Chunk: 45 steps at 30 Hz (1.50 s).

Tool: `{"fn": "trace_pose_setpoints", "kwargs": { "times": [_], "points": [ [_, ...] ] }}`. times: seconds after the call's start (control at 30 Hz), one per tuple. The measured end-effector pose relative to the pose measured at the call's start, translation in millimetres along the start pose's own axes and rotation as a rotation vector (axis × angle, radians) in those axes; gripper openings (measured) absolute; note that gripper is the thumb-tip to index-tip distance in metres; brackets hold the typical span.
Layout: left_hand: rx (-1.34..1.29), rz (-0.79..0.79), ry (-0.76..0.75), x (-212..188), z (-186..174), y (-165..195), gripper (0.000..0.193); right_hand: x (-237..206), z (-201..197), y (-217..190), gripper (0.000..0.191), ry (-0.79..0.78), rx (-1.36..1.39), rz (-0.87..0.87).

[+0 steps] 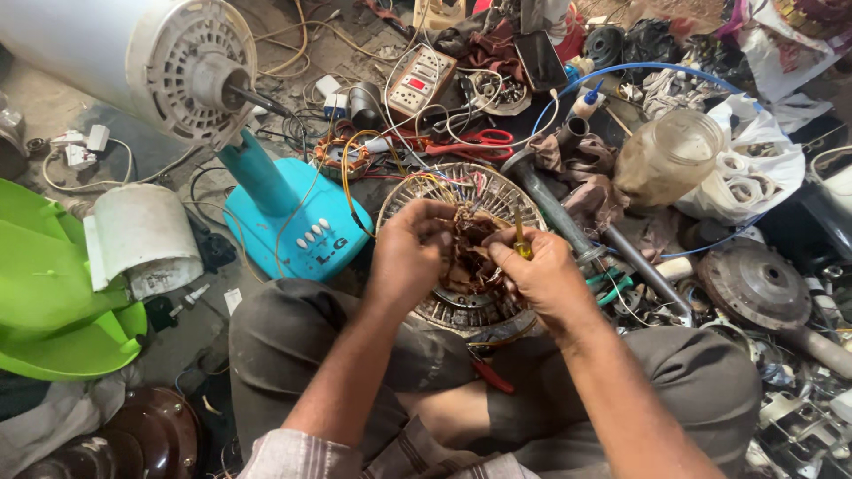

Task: The person sits on the floor of a cluttered repair workshop and rewinds the copper wire coil of a disassembled fan motor stator. They feed and press wire into the stator slots by hand, use a screwdriver to help seat and adjust the windings, and reposition the stator repeatedly while routing the wire.

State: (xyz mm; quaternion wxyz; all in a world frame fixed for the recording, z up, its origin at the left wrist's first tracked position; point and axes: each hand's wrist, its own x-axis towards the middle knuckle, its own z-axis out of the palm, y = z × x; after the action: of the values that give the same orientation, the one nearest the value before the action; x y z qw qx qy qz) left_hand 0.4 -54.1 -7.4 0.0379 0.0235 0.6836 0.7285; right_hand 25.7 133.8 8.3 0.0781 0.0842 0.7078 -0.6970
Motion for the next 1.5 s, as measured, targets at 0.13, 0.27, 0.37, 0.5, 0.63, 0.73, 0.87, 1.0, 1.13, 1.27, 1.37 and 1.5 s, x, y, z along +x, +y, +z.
{"fn": "trace_pose_setpoints", "kwargs": {
  "times": [0.13, 0.27, 0.37, 0.5, 0.63, 0.73, 0.87, 1.0, 1.13, 1.27, 1.37, 1.5],
  "points": [
    [-0.123, -0.048, -0.010, 5, -10, -3, 0.029, 2, -6, 0, 0.010, 0.028, 0.046, 0.031],
    [-0.082, -0.001, 0.059, 3, -11, -7, 0.026, 0, -11, 4, 0.009, 0.029, 0.094, -0.005],
    [-0.073, 0.030, 0.089, 1, -14, -9, 0.027, 1, -15, 12, 0.008, 0.103, 0.131, -0.056],
    [-0.119, -0.023, 0.085, 0, -20, -9, 0.026, 5, -31, 22, 0.006, 0.287, 0.242, -0.084],
    [-0.128, -0.073, 0.091, -1, -24, -7, 0.025, 9, -56, 25, 0.009, 0.447, 0.350, -0.078],
    [-0.159, -0.084, 0.073, -3, -25, -8, 0.024, 7, -68, 24, 0.013, 0.447, 0.280, -0.120],
    [-0.183, -0.073, 0.050, -6, -25, -10, 0.018, -5, -59, 19, 0.033, 0.455, -0.034, -0.237],
    [-0.219, -0.076, 0.033, -6, -25, -11, 0.018, -25, -29, 3, 0.026, 0.353, -0.283, -0.280],
    [-0.240, -0.099, 0.028, -5, -22, -12, 0.019, -39, 4, -13, 0.027, 0.107, -0.581, -0.494],
    [-0.267, -0.048, 0.029, -4, -17, -15, 0.020, -33, 20, -18, 0.016, 0.120, -0.690, -0.575],
    [-0.080, 0.066, 0.059, -3, -12, -15, 0.019, -28, 15, -16, 0.015, 0.151, -0.651, -0.536],
    [0.081, 0.140, 0.138, -7, -2, -1, 0.023, -23, 6, -8, 0.015, 0.162, -0.551, -0.360]
  ]
}}
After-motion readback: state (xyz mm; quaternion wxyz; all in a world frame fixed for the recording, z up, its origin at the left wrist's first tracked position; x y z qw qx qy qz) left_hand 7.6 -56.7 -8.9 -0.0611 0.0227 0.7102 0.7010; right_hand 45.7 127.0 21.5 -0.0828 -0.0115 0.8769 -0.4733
